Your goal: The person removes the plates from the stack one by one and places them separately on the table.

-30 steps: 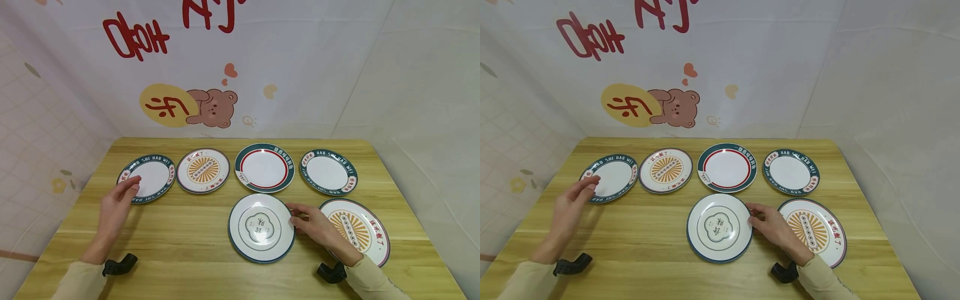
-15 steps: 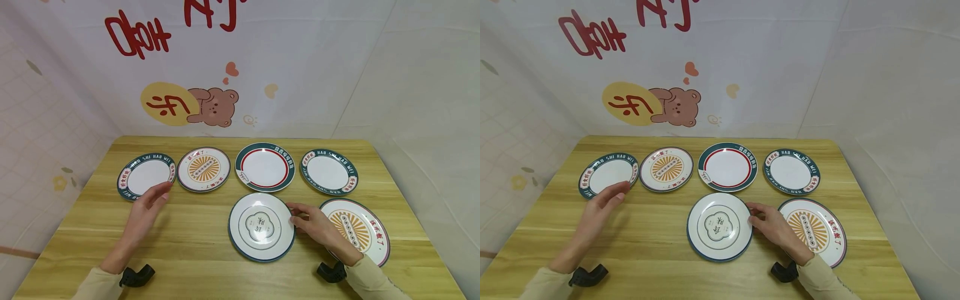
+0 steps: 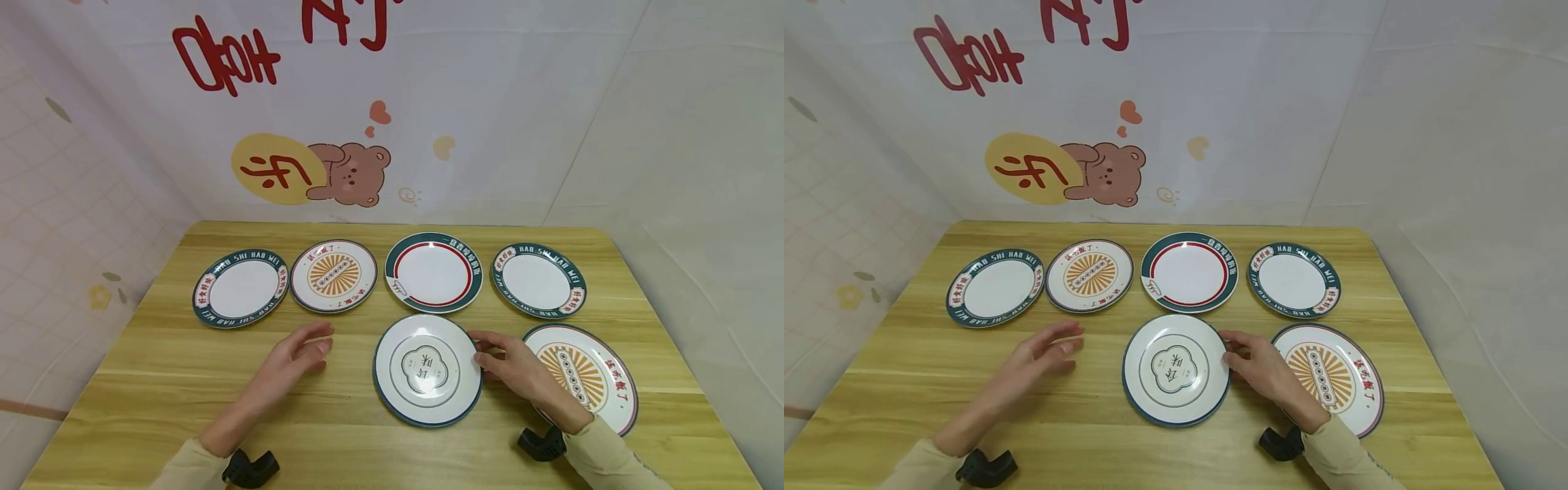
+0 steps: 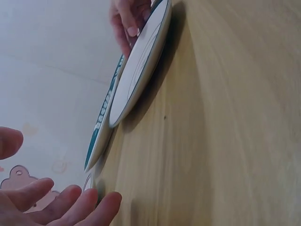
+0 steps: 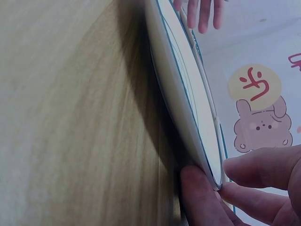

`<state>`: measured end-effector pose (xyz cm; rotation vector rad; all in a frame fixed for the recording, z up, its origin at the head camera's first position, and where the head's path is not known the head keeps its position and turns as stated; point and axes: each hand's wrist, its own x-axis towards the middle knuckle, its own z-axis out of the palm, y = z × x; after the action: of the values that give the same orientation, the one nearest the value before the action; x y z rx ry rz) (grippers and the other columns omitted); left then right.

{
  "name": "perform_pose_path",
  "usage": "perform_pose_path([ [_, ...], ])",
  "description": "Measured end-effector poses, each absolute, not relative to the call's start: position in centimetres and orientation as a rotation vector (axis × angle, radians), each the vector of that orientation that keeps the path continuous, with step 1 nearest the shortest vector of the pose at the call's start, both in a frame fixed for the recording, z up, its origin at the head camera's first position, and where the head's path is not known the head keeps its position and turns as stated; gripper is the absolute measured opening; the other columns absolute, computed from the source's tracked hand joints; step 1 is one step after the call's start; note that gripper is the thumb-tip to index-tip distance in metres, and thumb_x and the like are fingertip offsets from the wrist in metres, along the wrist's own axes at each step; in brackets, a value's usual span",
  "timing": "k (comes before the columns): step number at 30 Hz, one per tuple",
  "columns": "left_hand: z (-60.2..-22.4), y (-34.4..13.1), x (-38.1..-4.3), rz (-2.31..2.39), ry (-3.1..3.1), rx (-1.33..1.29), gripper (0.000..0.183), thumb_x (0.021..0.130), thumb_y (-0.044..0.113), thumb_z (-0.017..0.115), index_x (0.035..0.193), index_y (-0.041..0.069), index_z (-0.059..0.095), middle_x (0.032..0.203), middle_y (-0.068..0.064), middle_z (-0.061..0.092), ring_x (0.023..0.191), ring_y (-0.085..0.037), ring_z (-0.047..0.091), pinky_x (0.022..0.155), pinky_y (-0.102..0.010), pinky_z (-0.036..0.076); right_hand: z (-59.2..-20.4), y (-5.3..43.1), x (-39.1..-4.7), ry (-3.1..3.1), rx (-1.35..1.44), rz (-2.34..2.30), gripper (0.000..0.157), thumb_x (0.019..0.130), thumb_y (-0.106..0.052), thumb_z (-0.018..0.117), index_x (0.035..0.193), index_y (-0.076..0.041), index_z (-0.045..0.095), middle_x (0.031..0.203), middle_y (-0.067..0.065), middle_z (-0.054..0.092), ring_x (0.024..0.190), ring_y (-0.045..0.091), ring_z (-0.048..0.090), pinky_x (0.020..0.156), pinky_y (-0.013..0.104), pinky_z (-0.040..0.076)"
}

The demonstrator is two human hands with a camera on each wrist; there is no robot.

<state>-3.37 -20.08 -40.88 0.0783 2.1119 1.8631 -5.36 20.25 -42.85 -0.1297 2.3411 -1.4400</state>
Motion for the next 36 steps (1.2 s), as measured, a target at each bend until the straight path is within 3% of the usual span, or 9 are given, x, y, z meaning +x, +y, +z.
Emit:
perform_pose_path([
  [7,-41.3,-18.2,-3.3,1.887,1.994,0.088,0.055,0.108,0.019,0.055,0.153,-0.006,0.037,0.153,-0.028,0.043,0.137,-0.044,0.048,0.102,-0.046,0.054,-42.9,20.3,-5.4,2.342,-0.142,-1.443,0.048,0.101,-0.006,0.063,0.147,0.004,0.053,0.122,0.019,0.061,0.102,0.028,0.063,0.078,0.035,0.062],
  [18,-42.2,-15.7,-3.2,1.923,1.918,0.021,0.05,0.104,0.003,0.051,0.152,-0.007,0.038,0.144,-0.029,0.048,0.125,-0.038,0.058,0.094,-0.043,0.058,-42.9,20.2,-5.4,2.33,-0.116,-1.457,0.047,0.101,-0.005,0.063,0.146,0.003,0.054,0.122,0.018,0.061,0.102,0.027,0.064,0.077,0.033,0.062],
  [29,-42.7,-13.9,-3.6,1.859,1.942,0.05,0.056,0.1,-0.001,0.061,0.152,-0.005,0.039,0.135,-0.027,0.052,0.102,-0.029,0.068,0.086,-0.042,0.061,-42.9,20.2,-5.4,2.362,-0.148,-1.436,0.046,0.101,-0.004,0.063,0.146,0.004,0.054,0.12,0.018,0.062,0.101,0.028,0.064,0.076,0.032,0.062],
  [36,-43.0,-13.3,-4.0,1.799,2.008,0.046,0.055,0.098,-0.001,0.064,0.149,-0.005,0.043,0.132,-0.024,0.054,0.099,-0.026,0.069,0.085,-0.04,0.062,-42.7,20.2,-5.4,2.397,-0.171,-1.408,0.046,0.1,-0.003,0.063,0.144,0.004,0.056,0.118,0.017,0.064,0.101,0.028,0.065,0.077,0.031,0.061],
])
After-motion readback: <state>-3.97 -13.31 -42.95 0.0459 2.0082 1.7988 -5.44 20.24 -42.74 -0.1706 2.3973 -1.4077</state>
